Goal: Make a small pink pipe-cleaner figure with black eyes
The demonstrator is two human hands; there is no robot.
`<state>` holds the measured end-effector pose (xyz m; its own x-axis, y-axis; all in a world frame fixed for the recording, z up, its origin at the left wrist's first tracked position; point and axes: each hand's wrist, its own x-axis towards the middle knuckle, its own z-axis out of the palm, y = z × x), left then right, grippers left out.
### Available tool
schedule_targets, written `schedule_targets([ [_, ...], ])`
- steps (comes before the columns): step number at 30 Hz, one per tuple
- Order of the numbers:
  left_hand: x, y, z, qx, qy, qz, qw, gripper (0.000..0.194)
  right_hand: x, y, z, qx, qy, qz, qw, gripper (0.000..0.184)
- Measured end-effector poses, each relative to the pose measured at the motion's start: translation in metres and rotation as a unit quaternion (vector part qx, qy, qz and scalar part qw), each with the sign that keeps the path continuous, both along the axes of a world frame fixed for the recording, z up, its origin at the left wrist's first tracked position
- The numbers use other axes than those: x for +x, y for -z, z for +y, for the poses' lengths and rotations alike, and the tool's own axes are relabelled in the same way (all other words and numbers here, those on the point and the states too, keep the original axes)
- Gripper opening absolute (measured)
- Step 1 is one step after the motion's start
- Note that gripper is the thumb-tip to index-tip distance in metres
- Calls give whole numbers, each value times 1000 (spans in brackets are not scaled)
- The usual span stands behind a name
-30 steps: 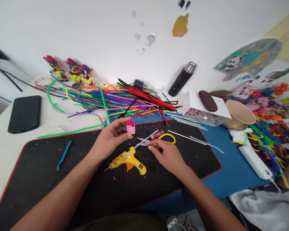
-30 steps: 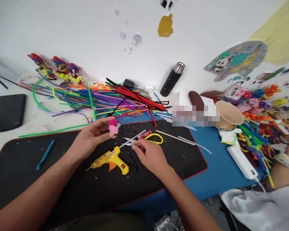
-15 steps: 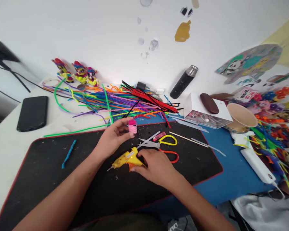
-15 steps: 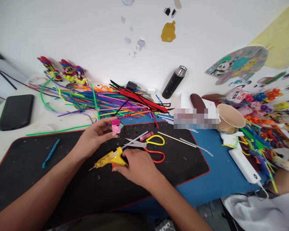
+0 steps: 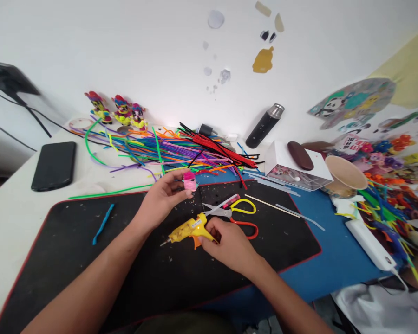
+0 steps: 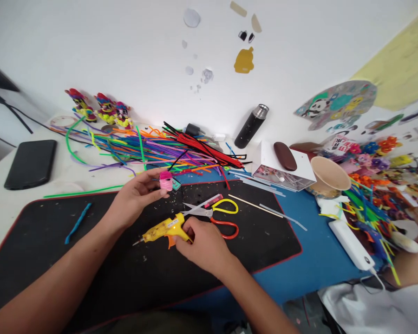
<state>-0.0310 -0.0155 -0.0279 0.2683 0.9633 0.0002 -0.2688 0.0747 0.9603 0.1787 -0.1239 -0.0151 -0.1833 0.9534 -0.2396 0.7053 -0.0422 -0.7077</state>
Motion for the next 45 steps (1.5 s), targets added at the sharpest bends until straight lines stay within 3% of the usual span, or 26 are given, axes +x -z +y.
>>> schedule_targets([
  [4, -9, -5, 6, 17, -46, -15, 999, 53, 7, 5, -7, -63, 38, 114, 991, 23],
  [9, -14, -6, 12, 15, -84, -31, 996, 52, 13, 10, -12, -178, 76, 269, 943, 40],
  [18, -7, -2, 8, 7, -63, -30, 998, 51, 5, 5, -5, -194, 98, 393, 894, 51],
  [24, -5, -2, 6, 3, -43, -20, 999, 55, -1, 7, -4, -188, 83, 413, 887, 46],
  [29, -2, -1, 5, -8, -37, -13, 999, 54, -1, 13, -3, -174, 96, 464, 863, 48],
  [38, 0, 4, 4, -12, -29, -3, 999, 57, -4, 8, -3, -168, 57, 419, 891, 50],
  [45, 2, 5, 4, -12, -22, 1, 1000, 60, -14, 1, 1, -197, 44, 444, 873, 52],
])
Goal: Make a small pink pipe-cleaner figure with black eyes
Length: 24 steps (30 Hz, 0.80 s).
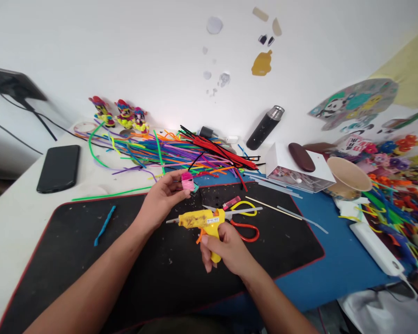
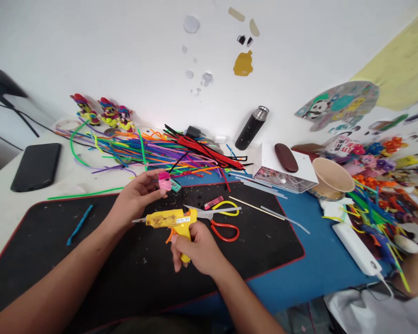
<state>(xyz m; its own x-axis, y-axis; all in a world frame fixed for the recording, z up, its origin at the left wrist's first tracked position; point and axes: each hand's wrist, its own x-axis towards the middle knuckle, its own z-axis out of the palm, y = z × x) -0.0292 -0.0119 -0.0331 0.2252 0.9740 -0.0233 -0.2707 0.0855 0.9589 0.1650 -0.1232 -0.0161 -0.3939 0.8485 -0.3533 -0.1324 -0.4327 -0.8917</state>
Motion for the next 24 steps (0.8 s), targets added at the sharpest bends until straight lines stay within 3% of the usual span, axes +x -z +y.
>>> schedule_targets([
  [4, 0, 1, -1, 9, 1, 15, 1000, 60, -2, 0, 2, -1, -8, 16, 1000, 51],
  [14, 0, 0, -3, 19, 7, 17, 1000, 57, 5, 0, 1, 25, 66, 0, 998, 47],
  [20, 1, -1, -4, 9, 10, 26, 1000, 61, 4, 0, 3, 38, 93, 90, 991, 42],
  [24, 2, 0, -4, 3, 9, 22, 1000, 61, 0, -2, 4, 44, 75, 96, 992, 40],
])
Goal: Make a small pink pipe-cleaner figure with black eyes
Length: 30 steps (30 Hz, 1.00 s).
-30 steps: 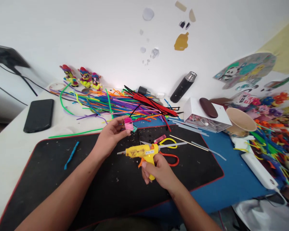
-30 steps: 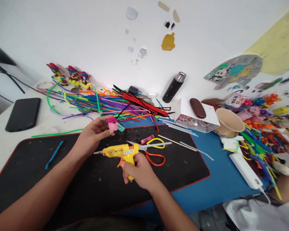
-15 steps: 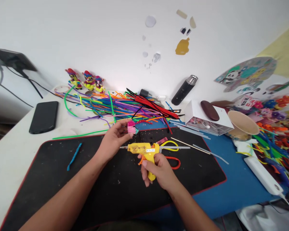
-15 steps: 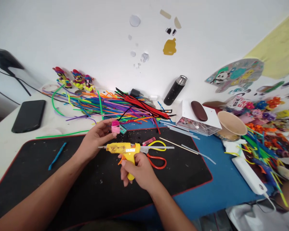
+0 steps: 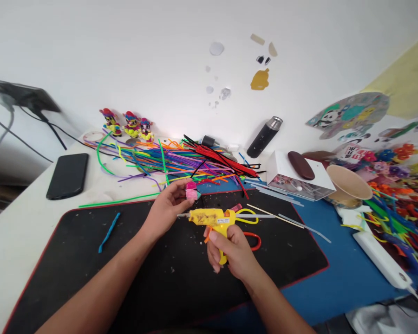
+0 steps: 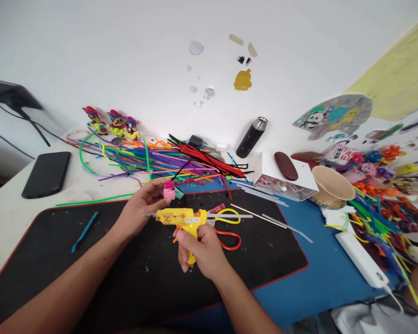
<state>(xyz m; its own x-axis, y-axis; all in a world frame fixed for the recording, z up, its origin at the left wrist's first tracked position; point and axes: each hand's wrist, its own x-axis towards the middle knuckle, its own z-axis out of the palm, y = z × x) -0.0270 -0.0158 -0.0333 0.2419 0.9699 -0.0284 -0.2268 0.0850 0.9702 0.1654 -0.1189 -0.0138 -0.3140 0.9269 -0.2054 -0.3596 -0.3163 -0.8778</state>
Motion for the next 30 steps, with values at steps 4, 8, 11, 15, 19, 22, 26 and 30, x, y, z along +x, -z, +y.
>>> schedule_targets([
  [4, 0, 2, 0, 6, -8, 6, 1000, 60, -3, -4, 2, 0, -25, 49, 998, 43],
  [8, -1, 7, 1, 7, -6, 16, 1000, 60, -10, -10, 7, 18, -44, 109, 993, 51],
  [11, -1, 11, 2, 10, -3, 10, 1000, 60, -17, -12, 12, 27, -64, 124, 990, 57],
  [15, -1, 15, 5, 17, 0, -3, 1000, 58, -23, -12, 15, 25, -89, 139, 986, 62],
  [19, 0, 16, 5, 19, -3, -2, 1000, 56, -25, -14, 18, 18, -120, 139, 983, 66],
  [22, 0, 13, 3, 21, -2, 6, 1000, 56, -28, -17, 20, 11, -141, 145, 979, 65],
  [26, -1, 8, 2, 17, 0, 28, 999, 57, -33, -21, 23, 22, -185, 144, 972, 60],
  [30, -2, 6, 2, 20, -2, 34, 999, 56, -37, -25, 24, 29, -209, 87, 974, 59],
])
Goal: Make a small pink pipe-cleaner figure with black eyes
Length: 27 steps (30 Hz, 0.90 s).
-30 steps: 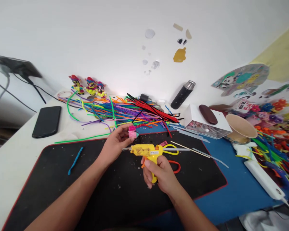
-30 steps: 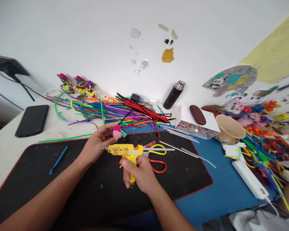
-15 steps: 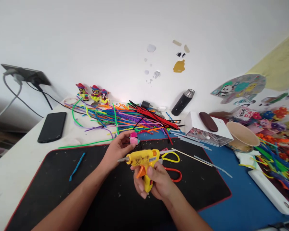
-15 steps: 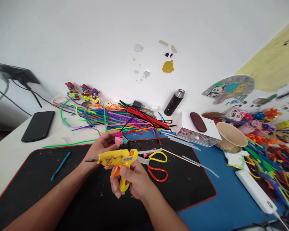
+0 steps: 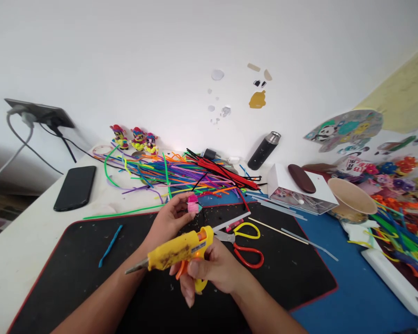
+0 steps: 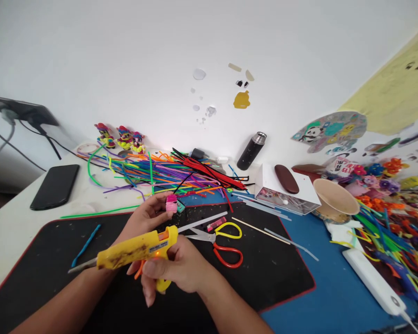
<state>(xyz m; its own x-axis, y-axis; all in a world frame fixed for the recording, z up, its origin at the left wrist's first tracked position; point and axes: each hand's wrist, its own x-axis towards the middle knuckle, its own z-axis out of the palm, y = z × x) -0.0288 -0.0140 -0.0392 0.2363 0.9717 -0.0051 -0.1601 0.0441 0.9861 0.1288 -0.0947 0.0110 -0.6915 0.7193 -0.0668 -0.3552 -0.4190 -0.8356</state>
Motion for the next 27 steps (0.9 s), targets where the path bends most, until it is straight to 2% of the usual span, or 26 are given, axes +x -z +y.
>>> schedule_targets([
  [7, 1, 5, 2, 0, -5, -5, 1000, 56, -2, -7, 4, 34, 8, -49, 998, 55],
  [18, 3, 5, 3, -13, 7, 7, 1000, 57, -6, -2, 7, 26, -3, -26, 999, 63],
  [27, 3, 9, 2, -12, 8, 2, 1000, 58, -9, -3, 3, 13, 20, -134, 991, 59],
])
